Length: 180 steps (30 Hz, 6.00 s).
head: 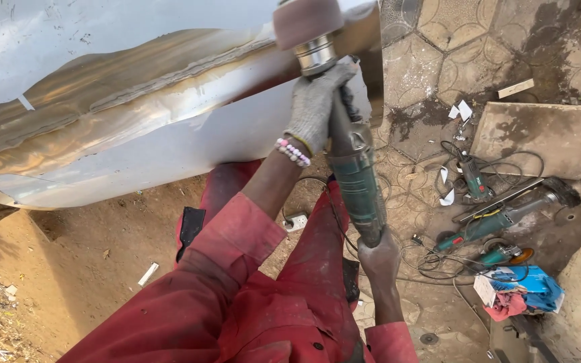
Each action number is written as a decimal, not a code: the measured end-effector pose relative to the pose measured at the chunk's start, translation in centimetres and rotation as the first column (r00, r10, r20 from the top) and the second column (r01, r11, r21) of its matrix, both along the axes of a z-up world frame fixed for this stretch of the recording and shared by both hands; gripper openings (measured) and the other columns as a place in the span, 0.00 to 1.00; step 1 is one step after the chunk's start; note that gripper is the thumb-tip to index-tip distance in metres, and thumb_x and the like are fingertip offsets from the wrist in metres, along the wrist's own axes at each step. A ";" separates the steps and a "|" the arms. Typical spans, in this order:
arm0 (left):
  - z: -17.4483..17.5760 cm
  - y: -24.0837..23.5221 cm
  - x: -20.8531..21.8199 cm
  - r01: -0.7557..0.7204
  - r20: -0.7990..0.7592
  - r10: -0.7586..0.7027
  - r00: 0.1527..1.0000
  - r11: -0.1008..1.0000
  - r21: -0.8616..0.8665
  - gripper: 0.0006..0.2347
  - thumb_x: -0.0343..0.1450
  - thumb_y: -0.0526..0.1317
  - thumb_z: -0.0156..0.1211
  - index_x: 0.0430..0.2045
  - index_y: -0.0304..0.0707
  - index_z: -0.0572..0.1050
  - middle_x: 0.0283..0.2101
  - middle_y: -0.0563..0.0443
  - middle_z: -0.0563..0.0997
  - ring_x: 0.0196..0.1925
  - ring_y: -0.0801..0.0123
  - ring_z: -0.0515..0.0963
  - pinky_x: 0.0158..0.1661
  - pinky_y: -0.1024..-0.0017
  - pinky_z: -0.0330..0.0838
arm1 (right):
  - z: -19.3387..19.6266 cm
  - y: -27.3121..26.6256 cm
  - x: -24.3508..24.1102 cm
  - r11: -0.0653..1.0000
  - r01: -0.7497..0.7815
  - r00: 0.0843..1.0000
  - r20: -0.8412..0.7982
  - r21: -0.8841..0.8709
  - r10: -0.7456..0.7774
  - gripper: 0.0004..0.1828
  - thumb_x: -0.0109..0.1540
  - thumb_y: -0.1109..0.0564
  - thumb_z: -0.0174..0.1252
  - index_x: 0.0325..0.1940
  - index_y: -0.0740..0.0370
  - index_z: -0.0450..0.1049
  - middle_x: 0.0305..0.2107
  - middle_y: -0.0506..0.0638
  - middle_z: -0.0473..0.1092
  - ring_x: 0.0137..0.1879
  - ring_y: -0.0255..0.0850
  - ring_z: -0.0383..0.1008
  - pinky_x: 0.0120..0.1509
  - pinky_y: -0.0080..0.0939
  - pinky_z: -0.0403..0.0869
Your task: Polishing the surface of a large metal tank using a power polisher
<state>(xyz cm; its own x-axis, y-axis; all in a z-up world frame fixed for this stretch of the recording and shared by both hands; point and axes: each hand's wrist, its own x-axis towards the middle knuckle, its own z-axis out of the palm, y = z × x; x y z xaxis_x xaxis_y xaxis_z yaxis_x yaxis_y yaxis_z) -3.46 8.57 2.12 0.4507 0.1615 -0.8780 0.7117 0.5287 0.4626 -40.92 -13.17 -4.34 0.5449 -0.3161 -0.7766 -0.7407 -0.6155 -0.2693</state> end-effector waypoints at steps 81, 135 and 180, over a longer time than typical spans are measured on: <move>-4.1 0.6 -1.6 -0.062 0.171 0.051 0.984 0.996 0.059 0.09 0.71 0.34 0.83 0.34 0.29 0.86 0.21 0.37 0.85 0.16 0.57 0.80 0.21 0.60 0.81 | -8.4 2.4 -1.4 0.987 0.057 0.993 0.098 0.148 -0.072 0.25 0.64 0.42 0.75 0.60 0.57 0.82 0.40 0.60 0.88 0.45 0.66 0.90 0.50 0.69 0.81; -1.4 5.8 -2.8 -0.075 0.055 0.068 0.996 0.988 0.132 0.16 0.69 0.42 0.84 0.41 0.31 0.84 0.24 0.40 0.84 0.23 0.55 0.90 0.26 0.49 0.94 | 2.5 6.5 0.8 0.999 0.021 0.984 -0.177 -0.031 -0.027 0.28 0.63 0.39 0.73 0.66 0.42 0.84 0.49 0.64 0.89 0.65 0.70 0.90 0.69 0.76 0.85; -3.8 7.6 -5.0 -0.066 0.057 0.060 0.997 0.992 0.105 0.13 0.70 0.42 0.84 0.39 0.33 0.86 0.24 0.36 0.87 0.23 0.53 0.92 0.25 0.48 0.95 | -0.7 4.1 -4.0 1.000 -0.014 0.987 -0.162 -0.026 0.009 0.30 0.64 0.43 0.74 0.71 0.47 0.84 0.50 0.68 0.88 0.62 0.74 0.90 0.64 0.77 0.84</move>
